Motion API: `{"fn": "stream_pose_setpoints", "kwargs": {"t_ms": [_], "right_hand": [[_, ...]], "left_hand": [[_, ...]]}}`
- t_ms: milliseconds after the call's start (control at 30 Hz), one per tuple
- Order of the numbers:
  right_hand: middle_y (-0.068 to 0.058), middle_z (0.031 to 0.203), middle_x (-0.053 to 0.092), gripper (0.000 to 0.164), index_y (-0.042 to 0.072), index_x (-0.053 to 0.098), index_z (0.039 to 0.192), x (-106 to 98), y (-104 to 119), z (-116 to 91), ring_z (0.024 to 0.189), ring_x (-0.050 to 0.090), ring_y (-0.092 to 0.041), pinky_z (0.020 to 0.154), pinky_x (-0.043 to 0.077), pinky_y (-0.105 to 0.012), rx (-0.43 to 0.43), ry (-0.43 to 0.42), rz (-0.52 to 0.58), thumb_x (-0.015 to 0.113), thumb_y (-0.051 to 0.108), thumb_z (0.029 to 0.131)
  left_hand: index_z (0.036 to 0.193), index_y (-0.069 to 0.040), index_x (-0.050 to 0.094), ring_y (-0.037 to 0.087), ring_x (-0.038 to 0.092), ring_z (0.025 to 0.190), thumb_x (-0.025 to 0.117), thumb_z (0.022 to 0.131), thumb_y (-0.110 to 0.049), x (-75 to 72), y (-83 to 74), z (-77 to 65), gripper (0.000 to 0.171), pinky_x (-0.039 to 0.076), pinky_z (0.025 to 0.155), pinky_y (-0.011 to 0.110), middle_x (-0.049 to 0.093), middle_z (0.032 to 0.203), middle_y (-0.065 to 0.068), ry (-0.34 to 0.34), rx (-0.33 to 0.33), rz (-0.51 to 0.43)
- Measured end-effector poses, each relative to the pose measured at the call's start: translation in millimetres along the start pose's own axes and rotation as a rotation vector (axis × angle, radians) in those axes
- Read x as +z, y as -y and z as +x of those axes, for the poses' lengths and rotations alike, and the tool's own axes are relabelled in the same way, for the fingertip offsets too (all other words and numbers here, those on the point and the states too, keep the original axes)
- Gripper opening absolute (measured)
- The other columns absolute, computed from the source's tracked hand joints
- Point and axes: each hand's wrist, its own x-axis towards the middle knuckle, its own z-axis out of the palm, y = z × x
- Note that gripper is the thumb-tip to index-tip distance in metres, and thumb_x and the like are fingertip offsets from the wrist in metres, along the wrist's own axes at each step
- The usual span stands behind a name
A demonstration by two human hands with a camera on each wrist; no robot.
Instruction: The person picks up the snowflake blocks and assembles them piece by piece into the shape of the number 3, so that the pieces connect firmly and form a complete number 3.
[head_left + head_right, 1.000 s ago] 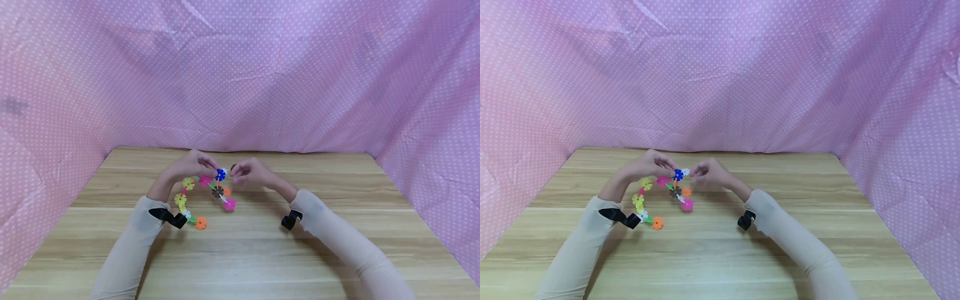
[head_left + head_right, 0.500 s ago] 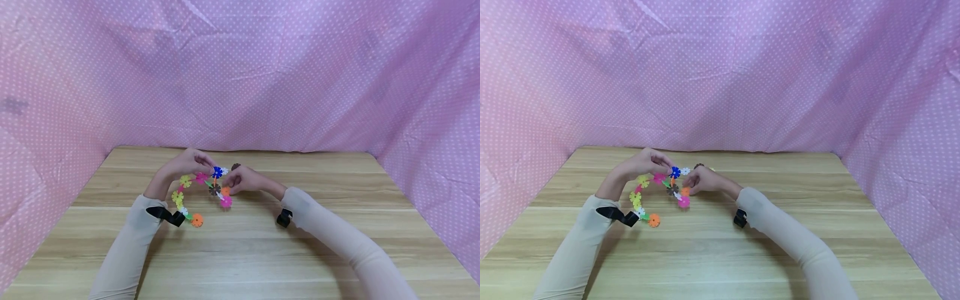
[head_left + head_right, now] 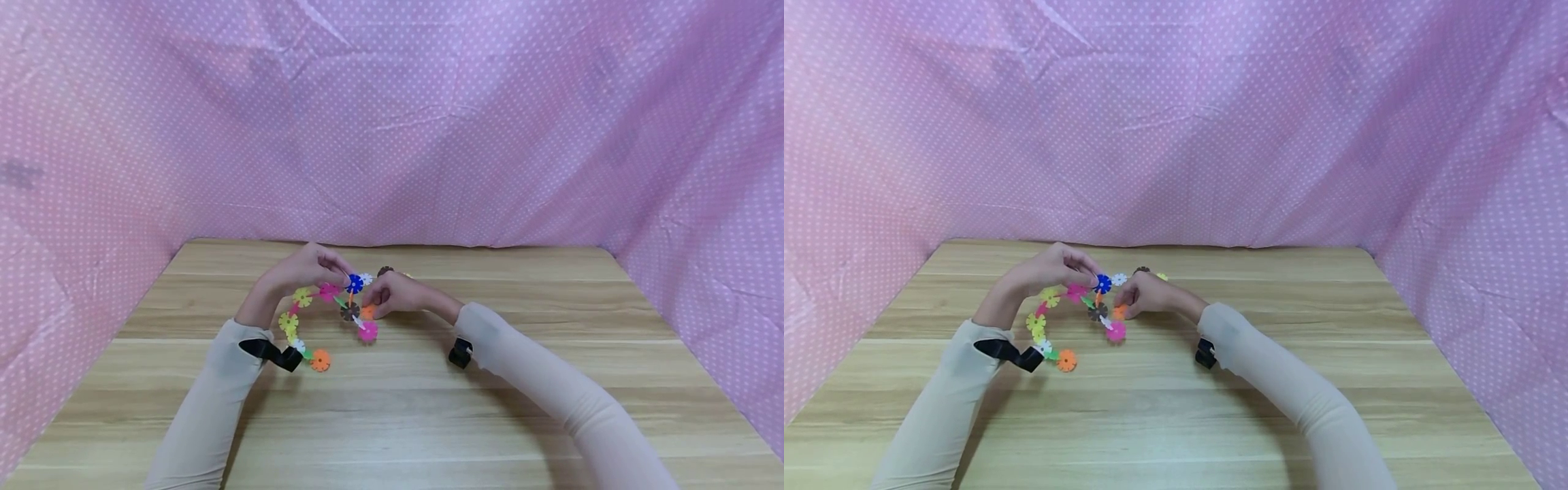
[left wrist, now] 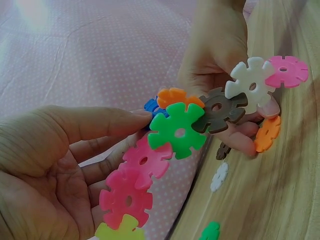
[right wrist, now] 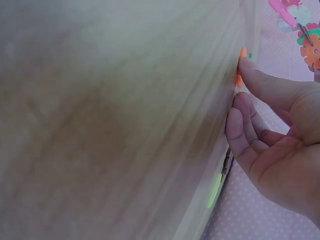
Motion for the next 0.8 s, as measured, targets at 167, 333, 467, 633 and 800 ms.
{"fn": "stream_pose_setpoints", "kwargs": {"t_ms": [167,333,467,633,800], "right_hand": [[-0.012,0.091,0.068,0.021,-0.002,0.071,0.103,-2.2,-0.8,-2.4,0.079,0.058,-0.01,0.071,0.051,-0.017,0.036,-0.037,-0.013,0.08,-0.001,0.083],[-0.012,0.093,0.068,0.021,-0.002,0.067,0.099,-5.3,-2.0,-9.5,0.085,0.063,-0.015,0.079,0.055,-0.021,0.06,-0.116,0.01,0.079,-0.005,0.081],[-0.013,0.092,0.07,0.016,-0.002,0.067,0.096,-10.7,-4.0,-16.0,0.084,0.065,-0.015,0.08,0.058,-0.024,0.073,-0.185,0.061,0.078,-0.005,0.083],[-0.013,0.093,0.071,0.013,-0.002,0.068,0.096,-20.1,-9.3,-23.9,0.082,0.066,-0.012,0.076,0.058,-0.023,0.081,-0.294,0.15,0.077,-0.004,0.086],[-0.015,0.094,0.072,0.018,-0.006,0.07,0.102,-27.4,-9.2,-33.6,0.081,0.067,-0.015,0.077,0.059,-0.024,0.052,-0.431,0.286,0.077,-0.005,0.085]], "left_hand": [[0.116,0.002,0.072,0.016,0.072,0.079,0.07,0.094,-0.007,4.3,-0.6,1.3,0.024,0.061,0.07,0.03,0.077,0.098,0.011,-0.003,-0.014,-0.032],[0.117,0.003,0.07,0.014,0.072,0.083,0.071,0.092,-0.007,10.8,1.5,5.8,0.027,0.061,0.075,0.027,0.077,0.098,0.007,-0.033,-0.028,-0.078],[0.117,0.0,0.072,0.014,0.071,0.086,0.072,0.092,-0.009,17.5,2.1,9.9,0.026,0.059,0.079,0.028,0.077,0.099,0.005,-0.077,-0.04,-0.098],[0.118,-0.004,0.072,0.019,0.07,0.092,0.073,0.093,-0.012,27.4,1.3,14.8,0.027,0.058,0.083,0.029,0.075,0.101,0.005,-0.11,-0.056,-0.145],[0.118,-0.004,0.072,0.02,0.07,0.092,0.074,0.091,-0.012,35.8,-3.2,16.9,0.028,0.059,0.083,0.029,0.074,0.101,0.006,-0.122,-0.059,-0.208]]}}
